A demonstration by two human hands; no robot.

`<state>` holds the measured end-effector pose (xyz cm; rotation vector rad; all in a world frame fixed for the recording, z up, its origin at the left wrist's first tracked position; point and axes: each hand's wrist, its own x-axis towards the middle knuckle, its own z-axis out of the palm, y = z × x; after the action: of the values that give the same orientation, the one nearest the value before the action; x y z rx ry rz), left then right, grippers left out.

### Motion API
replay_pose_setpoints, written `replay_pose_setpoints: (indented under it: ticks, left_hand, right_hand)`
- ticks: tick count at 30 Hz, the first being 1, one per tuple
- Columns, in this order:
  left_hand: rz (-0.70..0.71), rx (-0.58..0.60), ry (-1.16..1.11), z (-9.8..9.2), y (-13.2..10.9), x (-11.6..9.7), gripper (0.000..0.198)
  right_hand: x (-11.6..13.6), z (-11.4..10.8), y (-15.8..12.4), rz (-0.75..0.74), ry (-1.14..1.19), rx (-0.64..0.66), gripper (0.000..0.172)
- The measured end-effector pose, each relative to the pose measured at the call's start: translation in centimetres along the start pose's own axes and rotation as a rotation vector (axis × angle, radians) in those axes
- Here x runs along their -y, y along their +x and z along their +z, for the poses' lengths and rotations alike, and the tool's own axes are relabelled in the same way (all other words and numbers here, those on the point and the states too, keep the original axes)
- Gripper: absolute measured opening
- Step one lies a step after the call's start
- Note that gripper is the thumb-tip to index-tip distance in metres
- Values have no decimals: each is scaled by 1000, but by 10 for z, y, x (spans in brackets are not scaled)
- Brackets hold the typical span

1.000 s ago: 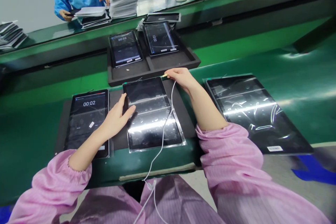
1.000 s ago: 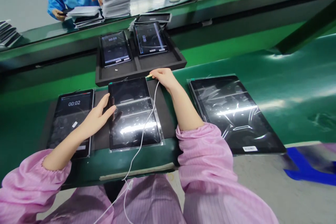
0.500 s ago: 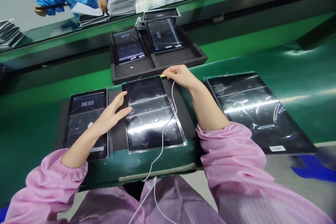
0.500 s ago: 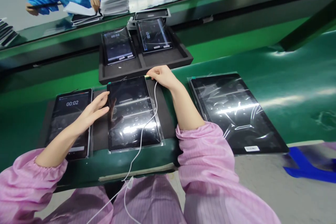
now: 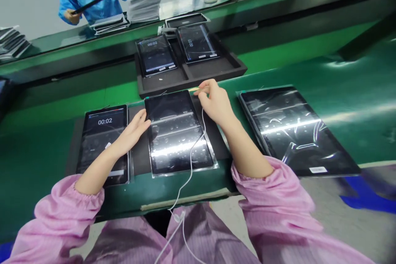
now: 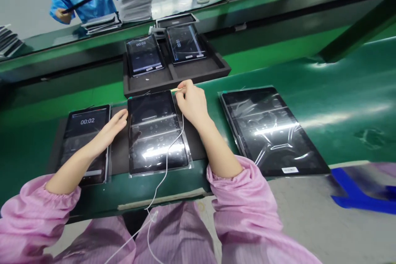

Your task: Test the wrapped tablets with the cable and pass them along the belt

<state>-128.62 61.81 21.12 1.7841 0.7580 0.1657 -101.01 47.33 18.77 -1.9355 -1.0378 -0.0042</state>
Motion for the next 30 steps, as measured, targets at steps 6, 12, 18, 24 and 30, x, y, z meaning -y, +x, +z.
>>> replay_pose_setpoints:
  ticks: [6, 12, 18, 24, 30]
  left_hand:
    - [-10, 25, 9, 2, -2, -2, 86]
    - [19, 89, 101, 1, 2, -2, 92]
    - [203, 42, 513, 11, -38, -10, 70]
    - [520, 80, 840, 33, -82, -6, 45]
    - [677, 99, 935, 51, -92, -3, 41]
  right_hand:
    - [6, 5, -9, 123, 169, 77, 22]
    - [10, -3, -10, 49, 105, 110, 22]
    - [51, -40, -65, -245, -49, 196, 14]
    - [101, -49, -189, -706, 182, 828, 39]
    - [77, -38, -244, -705, -117, 758, 22]
